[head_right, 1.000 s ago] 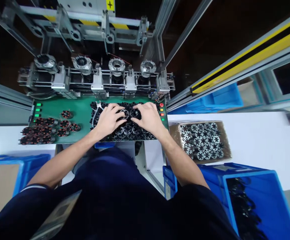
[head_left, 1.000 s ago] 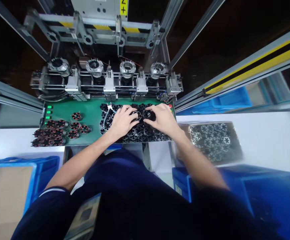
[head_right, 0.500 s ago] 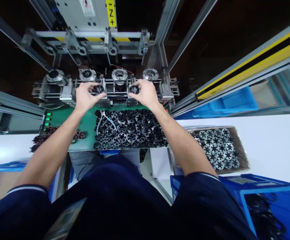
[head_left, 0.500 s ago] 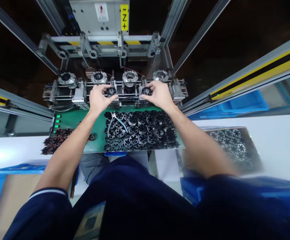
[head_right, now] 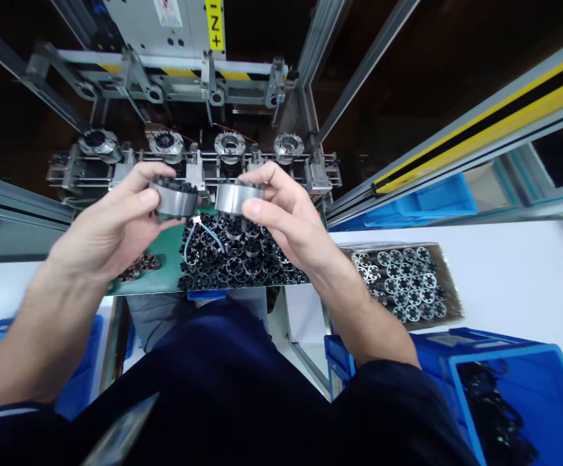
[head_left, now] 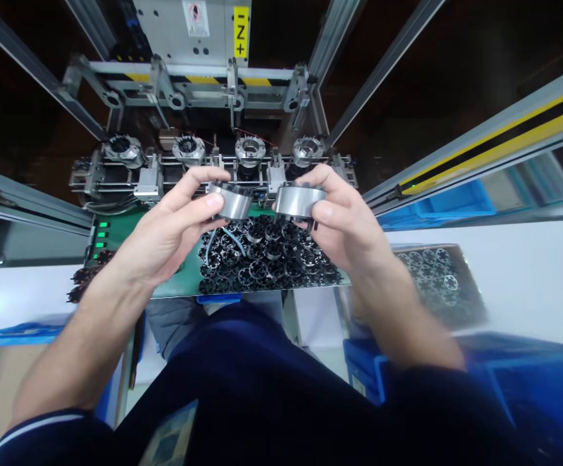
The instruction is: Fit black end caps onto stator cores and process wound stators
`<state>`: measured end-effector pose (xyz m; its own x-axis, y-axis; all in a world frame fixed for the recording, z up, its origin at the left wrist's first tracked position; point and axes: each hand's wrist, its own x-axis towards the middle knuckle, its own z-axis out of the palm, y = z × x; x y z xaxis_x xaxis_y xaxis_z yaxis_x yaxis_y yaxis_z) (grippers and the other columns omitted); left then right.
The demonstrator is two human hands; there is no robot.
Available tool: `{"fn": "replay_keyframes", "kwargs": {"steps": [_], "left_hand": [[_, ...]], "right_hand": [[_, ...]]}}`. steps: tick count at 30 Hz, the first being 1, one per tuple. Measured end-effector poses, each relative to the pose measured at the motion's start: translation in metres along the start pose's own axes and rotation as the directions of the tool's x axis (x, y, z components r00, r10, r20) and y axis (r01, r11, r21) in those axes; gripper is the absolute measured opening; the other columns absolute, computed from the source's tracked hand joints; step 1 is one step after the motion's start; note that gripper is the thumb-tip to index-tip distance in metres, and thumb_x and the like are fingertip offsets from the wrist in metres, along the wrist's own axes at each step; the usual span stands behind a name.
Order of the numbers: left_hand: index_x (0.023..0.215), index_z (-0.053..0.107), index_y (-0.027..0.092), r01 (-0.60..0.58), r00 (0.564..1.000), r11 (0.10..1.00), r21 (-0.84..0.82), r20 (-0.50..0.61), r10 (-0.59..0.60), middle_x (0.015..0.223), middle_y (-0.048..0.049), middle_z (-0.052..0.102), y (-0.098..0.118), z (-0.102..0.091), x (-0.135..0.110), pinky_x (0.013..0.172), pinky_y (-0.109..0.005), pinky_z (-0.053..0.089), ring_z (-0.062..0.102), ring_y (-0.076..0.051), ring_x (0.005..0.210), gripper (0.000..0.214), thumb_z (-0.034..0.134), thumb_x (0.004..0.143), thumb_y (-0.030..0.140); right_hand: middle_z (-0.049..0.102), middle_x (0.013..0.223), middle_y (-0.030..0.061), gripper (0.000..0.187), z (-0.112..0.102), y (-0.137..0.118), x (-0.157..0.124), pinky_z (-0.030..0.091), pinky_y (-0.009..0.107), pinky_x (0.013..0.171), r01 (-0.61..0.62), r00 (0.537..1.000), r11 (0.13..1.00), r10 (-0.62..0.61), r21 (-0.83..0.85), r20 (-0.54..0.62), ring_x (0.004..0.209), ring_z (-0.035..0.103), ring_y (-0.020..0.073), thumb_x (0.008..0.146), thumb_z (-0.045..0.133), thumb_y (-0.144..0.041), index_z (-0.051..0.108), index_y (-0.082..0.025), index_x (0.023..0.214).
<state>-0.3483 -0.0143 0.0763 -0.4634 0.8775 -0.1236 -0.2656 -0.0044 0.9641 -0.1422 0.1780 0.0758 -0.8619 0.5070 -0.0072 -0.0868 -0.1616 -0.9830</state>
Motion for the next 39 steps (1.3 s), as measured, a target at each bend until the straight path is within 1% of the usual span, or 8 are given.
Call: {"fn": "replay_keyframes", "kwargs": {"steps": [3, 6, 17, 21, 27, 32, 35, 39], "left_hand": [[0.115, 0.074, 0.025, 0.068, 0.998, 0.997, -0.022, 0.011, -0.068, 0.109, -0.0037, 0.078, 0.012, 0.003, -0.018, 0.087, -0.031, 0.068, 0.078, -0.021, 0.100, 0.046, 0.104, 0.086, 0.044], [0.131, 0.080, 0.024, 0.112, 0.993, 0.993, -0.027, 0.039, -0.111, 0.113, -0.0060, 0.079, 0.016, 0.007, -0.028, 0.085, -0.031, 0.067, 0.078, -0.022, 0.099, 0.060, 0.107, 0.083, 0.047], [0.122, 0.091, 0.019, 0.150, 0.988, 0.985, -0.083, 0.054, -0.145, 0.095, 0.0000, 0.072, 0.014, 0.020, -0.027, 0.052, -0.014, 0.047, 0.047, -0.001, 0.059, 0.060, 0.112, 0.076, 0.050], [0.127, 0.091, 0.021, 0.121, 0.993, 0.992, -0.030, 0.018, -0.121, 0.104, -0.0021, 0.079, 0.013, 0.009, -0.015, 0.052, -0.014, 0.050, 0.053, -0.001, 0.059, 0.059, 0.112, 0.077, 0.044], [0.141, 0.086, 0.017, -0.024, 0.995, 0.970, 0.243, -0.088, 0.047, 0.123, -0.0080, 0.088, 0.007, -0.015, 0.031, 0.077, -0.021, 0.066, 0.080, -0.015, 0.093, 0.076, 0.116, 0.074, 0.038], [0.143, 0.078, -0.002, -0.042, 0.992, 0.740, 0.672, -0.057, 0.108, 0.118, -0.0009, 0.087, -0.004, -0.042, 0.097, 0.116, -0.033, 0.061, 0.081, -0.020, 0.115, 0.084, 0.107, 0.083, 0.049], [0.144, 0.076, -0.001, -0.022, 0.991, 0.729, 0.684, -0.081, 0.107, 0.112, 0.0066, 0.085, -0.028, -0.061, 0.128, 0.110, -0.025, 0.056, 0.076, -0.013, 0.111, 0.079, 0.100, 0.090, 0.052], [0.138, 0.080, 0.011, -0.001, 0.994, 0.709, 0.705, -0.075, 0.077, 0.073, 0.0164, 0.061, -0.058, -0.080, 0.144, 0.095, -0.017, 0.049, 0.059, -0.006, 0.087, 0.070, 0.110, 0.082, 0.043]], "right_hand": [[0.072, 0.108, 0.0013, 0.068, 0.007, -0.010, -0.012, 0.053, 0.030, 0.063, -0.035, 0.999, 0.999, 0.033, 0.037, 0.039, 0.078, 0.058, 0.0145, 0.076, 0.105, -0.065, 0.065, -0.031, 0.118], [0.073, 0.122, 0.0030, 0.081, 0.014, -0.016, -0.022, 0.043, 0.026, 0.053, -0.075, 0.993, 0.995, 0.068, 0.069, 0.101, 0.069, 0.049, 0.0090, 0.076, 0.104, -0.058, 0.067, -0.032, 0.143], [0.073, 0.112, 0.0009, 0.078, 0.011, -0.015, -0.034, 0.050, 0.021, 0.051, -0.157, 0.987, 0.984, 0.153, 0.082, 0.047, 0.066, 0.056, 0.0061, 0.074, 0.110, -0.057, 0.078, -0.030, 0.140], [0.074, 0.106, 0.0004, 0.071, -0.005, -0.009, -0.024, 0.051, 0.025, 0.050, -0.126, 0.992, 0.992, 0.126, 0.028, 0.006, 0.064, 0.056, 0.0082, 0.075, 0.109, -0.057, 0.081, -0.031, 0.136], [0.082, 0.117, 0.0060, 0.065, -0.050, 0.020, 0.034, 0.066, 0.039, 0.068, 0.130, 0.980, 0.940, -0.170, -0.316, -0.103, 0.076, 0.069, 0.0174, 0.069, 0.113, -0.049, 0.087, -0.028, 0.125], [0.085, 0.133, 0.0098, 0.066, -0.092, 0.060, 0.105, 0.071, 0.060, 0.097, 0.173, 0.961, 0.805, -0.264, -0.568, -0.082, 0.085, 0.074, 0.0261, 0.074, 0.110, -0.062, 0.087, -0.032, 0.128], [0.085, 0.132, 0.0135, 0.074, -0.105, 0.086, 0.130, 0.070, 0.066, 0.107, 0.120, 0.971, 0.726, -0.227, -0.677, -0.071, 0.096, 0.080, 0.0334, 0.078, 0.101, -0.074, 0.084, -0.029, 0.134], [0.084, 0.099, 0.0133, 0.082, -0.110, 0.106, 0.137, 0.068, 0.068, 0.113, 0.034, 0.993, 0.603, -0.109, -0.797, -0.040, 0.096, 0.083, 0.0381, 0.076, 0.096, -0.078, 0.083, -0.021, 0.134]]}}
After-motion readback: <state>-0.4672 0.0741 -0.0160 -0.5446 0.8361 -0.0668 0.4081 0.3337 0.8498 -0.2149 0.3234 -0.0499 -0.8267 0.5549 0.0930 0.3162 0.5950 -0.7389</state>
